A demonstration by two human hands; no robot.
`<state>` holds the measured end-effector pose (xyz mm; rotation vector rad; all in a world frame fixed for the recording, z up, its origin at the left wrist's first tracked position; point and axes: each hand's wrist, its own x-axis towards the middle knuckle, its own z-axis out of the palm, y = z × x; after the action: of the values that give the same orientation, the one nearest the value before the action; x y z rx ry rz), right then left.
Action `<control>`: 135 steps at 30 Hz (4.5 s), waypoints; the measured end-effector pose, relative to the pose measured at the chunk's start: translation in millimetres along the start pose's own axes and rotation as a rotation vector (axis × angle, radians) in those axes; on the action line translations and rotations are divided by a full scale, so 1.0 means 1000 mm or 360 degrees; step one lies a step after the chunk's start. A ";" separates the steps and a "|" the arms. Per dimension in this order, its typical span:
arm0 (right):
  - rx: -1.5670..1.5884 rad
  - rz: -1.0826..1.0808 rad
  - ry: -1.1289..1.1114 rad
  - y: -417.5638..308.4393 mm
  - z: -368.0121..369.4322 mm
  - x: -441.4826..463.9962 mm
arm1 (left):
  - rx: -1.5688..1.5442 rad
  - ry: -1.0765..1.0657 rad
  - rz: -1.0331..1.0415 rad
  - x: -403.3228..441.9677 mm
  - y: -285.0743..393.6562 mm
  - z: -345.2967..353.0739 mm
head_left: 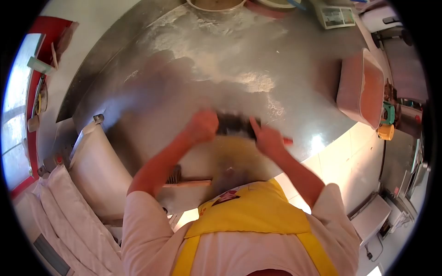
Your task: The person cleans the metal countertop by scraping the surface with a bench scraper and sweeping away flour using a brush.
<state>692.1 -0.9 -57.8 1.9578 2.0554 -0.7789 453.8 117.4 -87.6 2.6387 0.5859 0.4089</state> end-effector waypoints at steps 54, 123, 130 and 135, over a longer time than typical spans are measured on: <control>-0.0055 -0.0144 -0.0070 -0.048 -0.017 0.043 | 0.0230 -0.0131 -0.0533 -0.051 -0.007 -0.019; 0.0822 -0.0839 0.0655 -0.070 0.037 -0.021 | -0.4297 0.0915 -0.0818 -0.183 0.232 -0.042; 0.2371 -0.0091 0.0216 -0.049 -0.034 -0.022 | 0.0026 0.0465 -0.1903 -0.191 0.226 -0.039; 0.1722 -0.0383 -0.0778 -0.108 -0.051 -0.070 | 0.0610 0.0266 -0.1907 -0.192 0.218 -0.069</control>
<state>605.1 -35.0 44.4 1.5573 1.6743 -2.5069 335.5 -129.0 33.1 2.0244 2.2411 0.1237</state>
